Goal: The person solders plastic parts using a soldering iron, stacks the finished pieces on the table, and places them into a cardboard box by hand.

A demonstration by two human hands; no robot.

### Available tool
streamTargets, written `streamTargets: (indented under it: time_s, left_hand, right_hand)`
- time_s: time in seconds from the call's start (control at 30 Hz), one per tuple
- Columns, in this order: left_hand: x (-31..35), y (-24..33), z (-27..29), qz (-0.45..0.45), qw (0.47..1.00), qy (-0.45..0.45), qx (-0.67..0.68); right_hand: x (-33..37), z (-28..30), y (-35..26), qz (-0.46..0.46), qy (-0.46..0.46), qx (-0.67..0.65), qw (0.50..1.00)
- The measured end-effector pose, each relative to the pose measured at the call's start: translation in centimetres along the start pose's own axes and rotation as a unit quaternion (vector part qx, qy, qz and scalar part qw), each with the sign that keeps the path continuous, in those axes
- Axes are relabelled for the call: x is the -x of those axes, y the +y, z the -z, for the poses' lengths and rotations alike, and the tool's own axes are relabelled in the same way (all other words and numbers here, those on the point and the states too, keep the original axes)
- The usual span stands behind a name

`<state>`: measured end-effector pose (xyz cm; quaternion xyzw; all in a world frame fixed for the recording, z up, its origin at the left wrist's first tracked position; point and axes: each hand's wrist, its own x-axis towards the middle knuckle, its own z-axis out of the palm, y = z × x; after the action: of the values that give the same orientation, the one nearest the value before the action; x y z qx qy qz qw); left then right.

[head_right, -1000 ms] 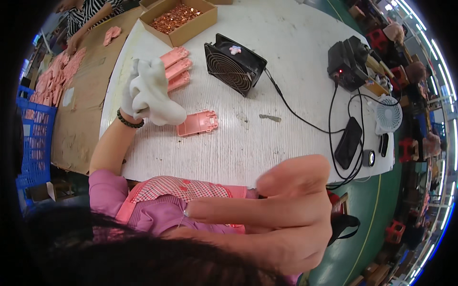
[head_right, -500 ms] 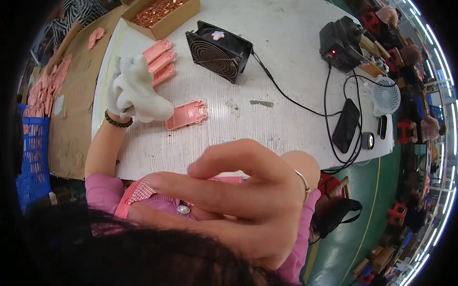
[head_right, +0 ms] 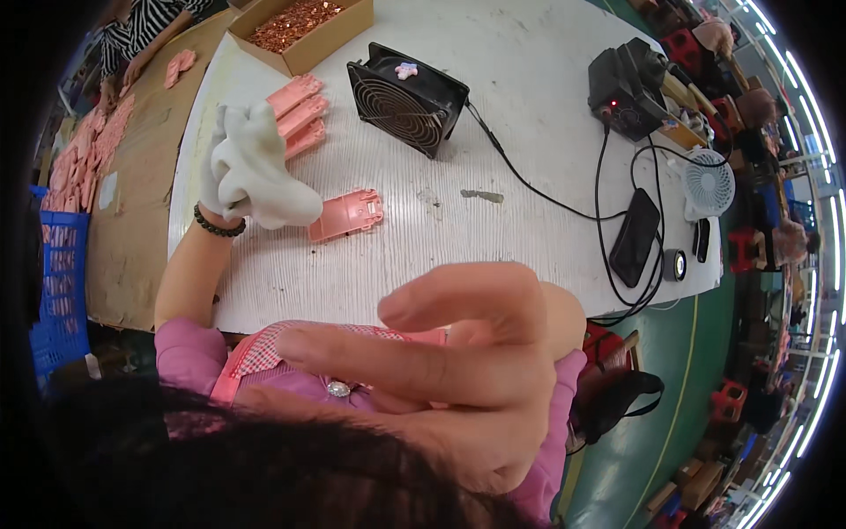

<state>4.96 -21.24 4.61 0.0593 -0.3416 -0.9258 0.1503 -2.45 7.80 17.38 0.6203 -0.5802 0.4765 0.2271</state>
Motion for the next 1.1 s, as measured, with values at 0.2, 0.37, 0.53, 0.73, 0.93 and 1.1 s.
streamTargets:
  time_s: [0.2, 0.37, 0.53, 0.73, 0.93, 1.1]
  left_hand:
    - [-0.2, 0.5, -0.1, 0.014, 0.999, -0.038, -0.018]
    - [0.4, 0.1, 0.7, -0.021, 0.999, 0.011, -0.029]
    - [-0.5, 0.0, 0.5, 0.018, 0.998, -0.061, 0.002]
    - [0.9, 0.6, -1.0, 0.03, 1.0, -0.004, 0.008]
    - [0.7, 1.1, -0.9, -0.034, 0.993, -0.099, -0.052]
    - [2.5, 0.6, -2.5, -0.063, 0.995, -0.054, -0.057]
  right_hand:
    - [0.3, -1.0, -1.2, -0.065, -0.037, -0.005, 0.997]
    - [0.4, 2.0, 0.1, 0.046, -0.091, 0.005, 0.995]
    - [7.5, 5.6, -0.5, -0.078, -0.034, 0.101, 0.991]
    - [5.0, 3.1, -1.0, -0.088, -0.038, 0.052, 0.994]
    - [1.5, 1.6, -2.4, -0.086, -0.013, 0.009, 0.996]
    - [0.3, 1.7, -0.9, 0.039, -0.12, -0.036, 0.991]
